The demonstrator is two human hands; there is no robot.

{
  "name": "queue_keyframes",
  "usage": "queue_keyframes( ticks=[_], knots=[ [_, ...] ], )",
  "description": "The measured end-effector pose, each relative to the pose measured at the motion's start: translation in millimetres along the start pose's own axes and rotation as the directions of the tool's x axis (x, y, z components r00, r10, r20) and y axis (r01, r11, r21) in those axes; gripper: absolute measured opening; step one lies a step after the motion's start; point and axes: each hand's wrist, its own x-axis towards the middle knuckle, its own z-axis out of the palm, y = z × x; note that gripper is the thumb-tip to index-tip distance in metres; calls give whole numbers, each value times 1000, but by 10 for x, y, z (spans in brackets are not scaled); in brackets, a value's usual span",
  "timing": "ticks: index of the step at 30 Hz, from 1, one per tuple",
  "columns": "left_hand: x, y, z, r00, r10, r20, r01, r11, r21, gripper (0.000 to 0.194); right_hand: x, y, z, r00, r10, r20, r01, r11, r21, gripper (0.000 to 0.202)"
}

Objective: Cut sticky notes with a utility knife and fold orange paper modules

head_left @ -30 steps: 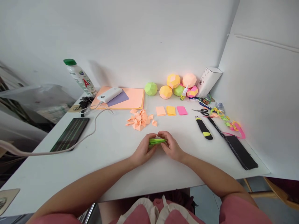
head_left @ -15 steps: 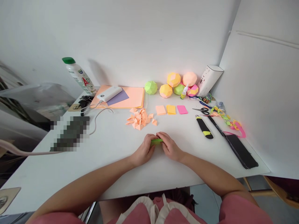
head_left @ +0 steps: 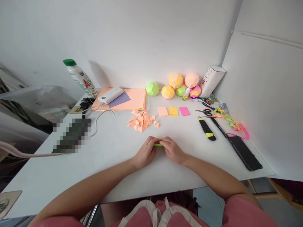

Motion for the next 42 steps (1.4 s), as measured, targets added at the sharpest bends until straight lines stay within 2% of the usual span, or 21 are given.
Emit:
queue_keyframes(
  ticks=[3, 5, 9, 14, 18, 20, 24, 28, 30, 36, 42],
  knots=[
    [-7, 9, -21, 996, -37, -78, 34, 999, -35, 37, 7, 13, -20, 993, -45, -106, 44, 999, -15, 45],
    [-11, 14, -29, 990, -73, -118, 72, 997, -19, 36, -2, 31, -23, 991, -14, -130, 10, 999, -31, 49],
    [-13, 6, -25, 984, -147, -98, 146, 989, -22, 39, -18, 67, -9, 998, 47, -49, -50, 996, -74, 50],
    [-11, -4, -29, 983, -168, -74, 167, 986, -28, 39, -10, 78, 1, 997, 44, -62, -48, 996, -74, 47],
    [-7, 15, -42, 981, -189, -37, 188, 982, -20, 37, -21, 64, -1, 990, 143, -3, -142, 987, 69, 42],
    [-4, 38, -53, 972, -237, 12, 237, 971, -42, 34, -26, 42, -12, 978, 206, 24, -208, 965, 157, 38],
    [4, 80, -89, 922, -372, 104, 386, 898, -212, 29, -10, -22, -64, 925, 359, 124, -380, 868, 320, 33],
    [23, 74, -117, 892, -434, 126, 441, 773, -456, 25, 19, -66, -124, 829, 483, 282, -558, 678, 478, 27],
    [39, 64, -124, 876, -460, 143, 458, 703, -544, 29, 28, -62, -144, 805, 489, 337, -591, 601, 538, 26],
    [87, 73, -146, 842, -498, 206, 479, 518, -709, 38, 25, 26, -174, 830, 408, 382, -549, 475, 688, 37],
    [114, 104, -177, 817, -523, 242, 513, 467, -720, 38, 22, 65, -193, 807, 391, 443, -584, 418, 696, 38]
  ],
)
